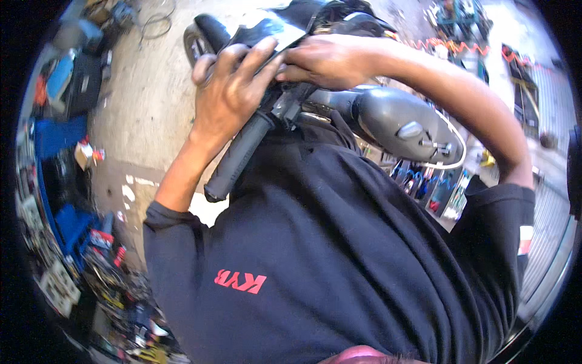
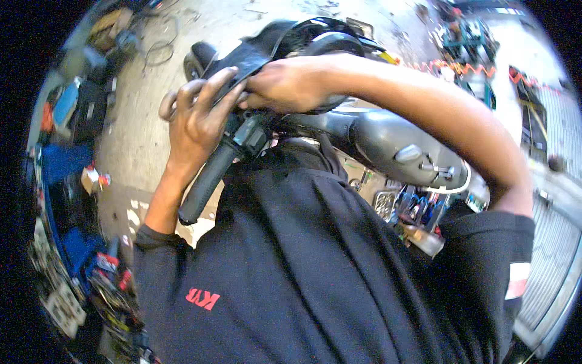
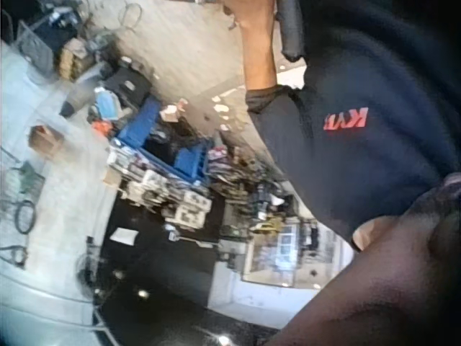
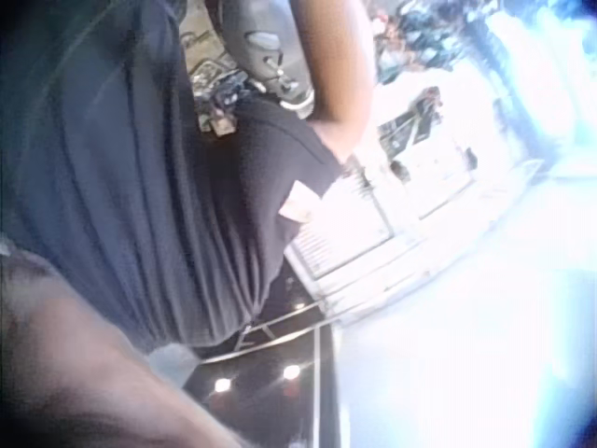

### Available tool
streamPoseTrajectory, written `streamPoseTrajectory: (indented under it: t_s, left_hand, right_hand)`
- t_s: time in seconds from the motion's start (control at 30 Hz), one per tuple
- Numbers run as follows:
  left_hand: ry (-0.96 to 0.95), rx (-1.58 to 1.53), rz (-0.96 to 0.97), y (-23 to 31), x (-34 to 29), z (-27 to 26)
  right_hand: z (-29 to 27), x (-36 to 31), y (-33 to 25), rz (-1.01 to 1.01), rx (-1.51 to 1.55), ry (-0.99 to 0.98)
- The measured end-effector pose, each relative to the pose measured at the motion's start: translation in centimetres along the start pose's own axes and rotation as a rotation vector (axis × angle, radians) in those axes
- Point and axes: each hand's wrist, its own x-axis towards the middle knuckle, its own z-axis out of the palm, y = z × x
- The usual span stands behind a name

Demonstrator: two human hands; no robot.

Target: The person unscrews and removes the speedometer and dashboard components from a motorcycle using a screwdriver. They handle the plastic casing, disconnect internal parts, and set the dashboard back into position.

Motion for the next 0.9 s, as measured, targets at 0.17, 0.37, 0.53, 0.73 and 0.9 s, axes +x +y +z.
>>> streamPoseTrajectory:
  t_s: [0.17,0.37,0.53,0.73,0.9]
  left_hand:
    - [-0.087,0.117,-0.031,0.5,-0.2,-1.0]
    - [-0.092,0.255,-0.079,1.1,-0.6,-1.0]
    - [-0.143,0.267,-0.152,1.7,-0.8,-1.5]
    - [-0.098,0.295,-0.163,1.8,-0.8,-1.1]
    - [-0.073,0.23,-0.196,2.0,-0.6,-1.3]
  right_hand:
    - [-3.4,-2.4,1.6,-0.078,-0.159,0.056]
    - [-5.3,-3.8,5.5,-0.199,0.002,-0.041]
    - [-5.1,-1.7,7.6,-0.18,0.159,-0.241]
    - [-3.3,0.7,6.8,-0.411,0.032,-0.321]
    - [-5.4,2.5,4.3,0.016,0.121,-0.616]
